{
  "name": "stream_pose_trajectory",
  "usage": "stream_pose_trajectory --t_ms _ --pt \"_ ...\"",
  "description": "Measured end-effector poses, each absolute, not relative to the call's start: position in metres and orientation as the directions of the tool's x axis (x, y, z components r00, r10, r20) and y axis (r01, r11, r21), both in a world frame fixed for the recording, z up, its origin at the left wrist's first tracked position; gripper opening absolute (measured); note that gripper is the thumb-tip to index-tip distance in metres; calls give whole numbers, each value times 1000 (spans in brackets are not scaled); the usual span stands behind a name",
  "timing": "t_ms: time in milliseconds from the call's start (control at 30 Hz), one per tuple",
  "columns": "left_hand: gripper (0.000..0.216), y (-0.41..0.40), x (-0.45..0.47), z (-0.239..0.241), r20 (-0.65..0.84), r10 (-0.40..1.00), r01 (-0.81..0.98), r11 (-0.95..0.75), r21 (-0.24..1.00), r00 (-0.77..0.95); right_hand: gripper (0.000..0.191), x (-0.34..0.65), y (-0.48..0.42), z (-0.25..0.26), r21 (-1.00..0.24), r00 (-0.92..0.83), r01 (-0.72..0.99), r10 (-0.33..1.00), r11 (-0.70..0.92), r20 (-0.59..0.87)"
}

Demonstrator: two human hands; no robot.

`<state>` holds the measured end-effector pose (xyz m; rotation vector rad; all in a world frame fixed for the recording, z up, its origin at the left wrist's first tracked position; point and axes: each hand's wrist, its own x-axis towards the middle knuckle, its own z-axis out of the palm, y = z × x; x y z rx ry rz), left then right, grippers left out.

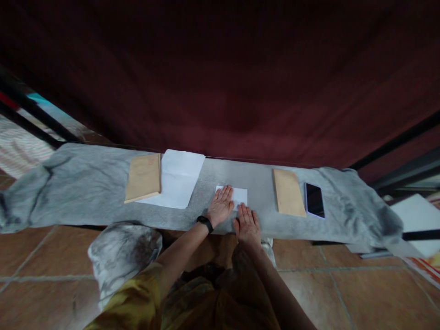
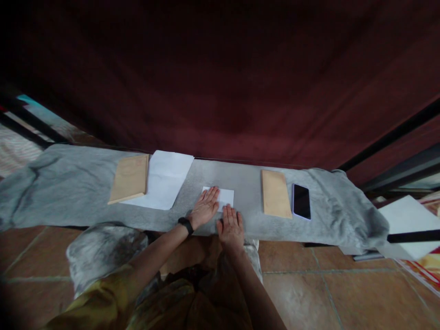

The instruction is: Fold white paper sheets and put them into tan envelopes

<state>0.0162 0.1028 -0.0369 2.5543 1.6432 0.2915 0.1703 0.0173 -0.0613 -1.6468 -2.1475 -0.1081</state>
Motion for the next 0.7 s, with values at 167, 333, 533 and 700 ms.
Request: stream_pose_trajectory --t_ms 167,333,533,700 --pt "57 114 10 -39 130 936 924 -345 167 326 56 171 18 -61 -205 -203 934 909 291 365" --pt "55 117 -1 -37 136 949 941 -302 150 283 56 171 18 -61 -208 -199 935 910 287 364" --pt "43 132 -6 -16 86 954 937 -297 186 286 54 169 18 -61 -206 -181 940 910 271 372" --pt "28 148 -9 -3 54 965 910 -260 324 257 52 168 18 -58 -215 -180 940 922 264 342"
